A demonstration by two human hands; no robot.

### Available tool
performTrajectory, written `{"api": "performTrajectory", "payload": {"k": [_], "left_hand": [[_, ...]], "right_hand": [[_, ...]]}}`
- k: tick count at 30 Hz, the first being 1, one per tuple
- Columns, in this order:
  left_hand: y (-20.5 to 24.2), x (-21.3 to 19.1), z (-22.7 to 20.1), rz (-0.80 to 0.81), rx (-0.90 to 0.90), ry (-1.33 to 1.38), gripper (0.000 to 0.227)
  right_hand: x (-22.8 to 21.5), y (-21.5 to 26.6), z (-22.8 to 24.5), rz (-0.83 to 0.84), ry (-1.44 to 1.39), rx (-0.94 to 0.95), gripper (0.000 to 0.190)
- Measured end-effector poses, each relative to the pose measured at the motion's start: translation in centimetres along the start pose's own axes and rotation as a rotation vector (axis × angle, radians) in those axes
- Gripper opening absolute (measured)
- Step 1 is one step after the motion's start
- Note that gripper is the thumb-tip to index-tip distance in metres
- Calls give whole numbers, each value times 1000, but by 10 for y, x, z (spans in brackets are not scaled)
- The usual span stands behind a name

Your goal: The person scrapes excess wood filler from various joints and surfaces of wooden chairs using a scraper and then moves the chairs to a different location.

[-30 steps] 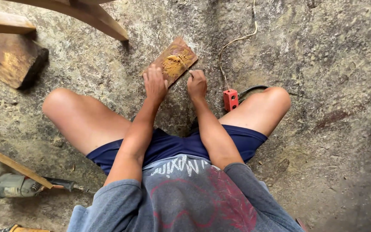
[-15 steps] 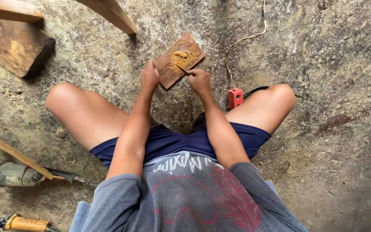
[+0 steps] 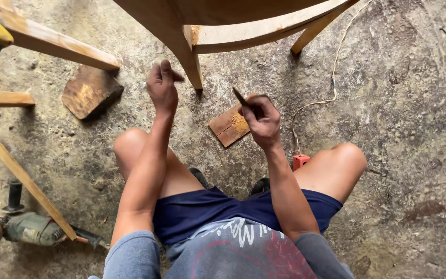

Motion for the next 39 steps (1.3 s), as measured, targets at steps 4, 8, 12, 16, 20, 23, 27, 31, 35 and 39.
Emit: {"api": "performTrajectory", "payload": {"k": [4,8,12,16,20,23,27,31,35,39], "left_hand": [[-12,15,-8,129,97,213,63],[-3,25,-17,256,297,-157,72],[-9,33,-18,247,105,4,71],[-12,28,-21,240,46,-61,71],[-9,27,-21,256,136,-69,73],[-9,28,-18,280,150,70,69],[-9,27,-16,241,100,-38,67],[-8,31,-17,226,75,-26,68],[-8,32,-18,226,57,-30,68],[-8,31,-19,218,57,-40,70]], "right_hand": [[27,-39,28,-139,159,-215,16],[57,-45,33,-262,282,-406,13],[66,-42,36,-313,344,-378,13],[72,-54,35,-336,377,-404,15],[79,-45,38,-335,345,-386,17],[78,-34,41,-331,349,-346,19],[76,-38,39,-350,306,-329,19],[77,-45,49,-347,358,-358,22],[82,-55,52,-330,401,-377,22],[88,-60,50,-349,392,-400,24]]}}
Point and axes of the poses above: each hand's wrist, its own y-axis away from the middle knuckle, its own x-axis out of the palm, z = x × y, the point moved 3 cm from there along -y, towards the middle knuckle, and after that the axes turned 4 degrees about y, right-handed, at the moved point
